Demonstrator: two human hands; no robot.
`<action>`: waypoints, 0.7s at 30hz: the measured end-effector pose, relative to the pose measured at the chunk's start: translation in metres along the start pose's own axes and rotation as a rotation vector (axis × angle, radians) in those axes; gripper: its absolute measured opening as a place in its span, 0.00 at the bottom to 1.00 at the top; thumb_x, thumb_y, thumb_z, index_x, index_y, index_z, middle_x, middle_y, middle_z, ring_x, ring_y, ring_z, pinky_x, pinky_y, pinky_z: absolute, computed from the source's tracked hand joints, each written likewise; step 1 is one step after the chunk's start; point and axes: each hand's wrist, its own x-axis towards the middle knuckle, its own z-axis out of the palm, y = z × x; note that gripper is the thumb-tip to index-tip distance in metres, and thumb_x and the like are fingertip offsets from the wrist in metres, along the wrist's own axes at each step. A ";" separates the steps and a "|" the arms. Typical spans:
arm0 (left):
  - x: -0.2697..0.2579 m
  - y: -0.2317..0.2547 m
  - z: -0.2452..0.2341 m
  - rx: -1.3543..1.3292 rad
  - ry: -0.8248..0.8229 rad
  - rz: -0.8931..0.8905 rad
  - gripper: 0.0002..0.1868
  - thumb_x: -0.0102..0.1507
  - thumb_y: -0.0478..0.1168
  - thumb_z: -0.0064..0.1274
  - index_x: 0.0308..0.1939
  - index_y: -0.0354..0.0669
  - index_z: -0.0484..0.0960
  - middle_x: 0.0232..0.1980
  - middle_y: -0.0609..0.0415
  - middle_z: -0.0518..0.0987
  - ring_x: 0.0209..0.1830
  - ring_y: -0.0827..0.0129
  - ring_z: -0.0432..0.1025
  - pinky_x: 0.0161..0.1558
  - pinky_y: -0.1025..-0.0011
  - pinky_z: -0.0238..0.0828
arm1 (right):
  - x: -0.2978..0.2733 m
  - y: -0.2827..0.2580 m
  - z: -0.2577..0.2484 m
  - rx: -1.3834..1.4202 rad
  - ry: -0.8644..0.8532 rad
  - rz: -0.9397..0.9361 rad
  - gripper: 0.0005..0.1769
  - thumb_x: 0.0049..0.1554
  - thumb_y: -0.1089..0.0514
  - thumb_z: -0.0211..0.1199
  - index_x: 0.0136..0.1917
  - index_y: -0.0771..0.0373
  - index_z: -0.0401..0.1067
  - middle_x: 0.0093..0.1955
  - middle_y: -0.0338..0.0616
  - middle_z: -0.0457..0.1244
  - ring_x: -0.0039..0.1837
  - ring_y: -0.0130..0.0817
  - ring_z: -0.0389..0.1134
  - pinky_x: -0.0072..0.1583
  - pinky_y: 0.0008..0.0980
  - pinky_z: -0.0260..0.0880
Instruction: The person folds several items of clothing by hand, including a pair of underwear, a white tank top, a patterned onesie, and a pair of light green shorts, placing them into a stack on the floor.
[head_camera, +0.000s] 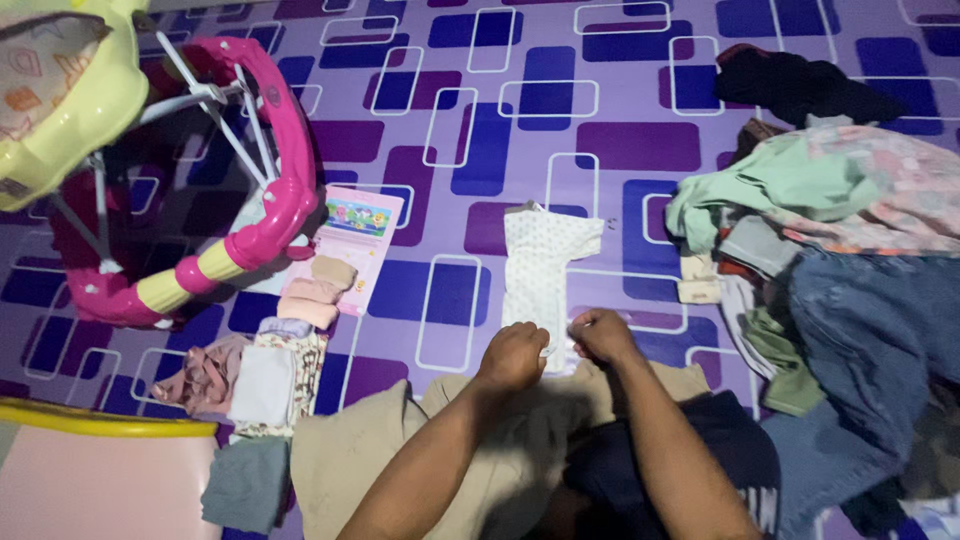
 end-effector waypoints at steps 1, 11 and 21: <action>-0.005 0.002 0.006 0.073 -0.070 0.040 0.10 0.55 0.38 0.59 0.39 0.40 0.79 0.41 0.44 0.78 0.48 0.48 0.72 0.51 0.52 0.68 | -0.007 0.007 0.002 -0.005 0.005 0.002 0.07 0.55 0.58 0.67 0.40 0.64 0.75 0.29 0.46 0.67 0.29 0.33 0.67 0.32 0.34 0.66; -0.017 0.008 0.014 0.135 -0.005 0.065 0.08 0.60 0.41 0.57 0.39 0.41 0.81 0.40 0.47 0.79 0.47 0.51 0.73 0.51 0.53 0.69 | -0.027 0.021 0.030 0.142 0.012 0.071 0.11 0.52 0.65 0.71 0.47 0.69 0.71 0.31 0.48 0.67 0.29 0.34 0.67 0.32 0.33 0.69; -0.018 0.022 0.017 0.123 -0.128 0.066 0.17 0.56 0.45 0.61 0.41 0.36 0.79 0.41 0.42 0.79 0.47 0.48 0.73 0.51 0.53 0.68 | -0.026 0.020 0.027 0.206 -0.094 0.101 0.14 0.53 0.68 0.67 0.54 0.69 0.71 0.36 0.47 0.68 0.30 0.29 0.65 0.30 0.27 0.60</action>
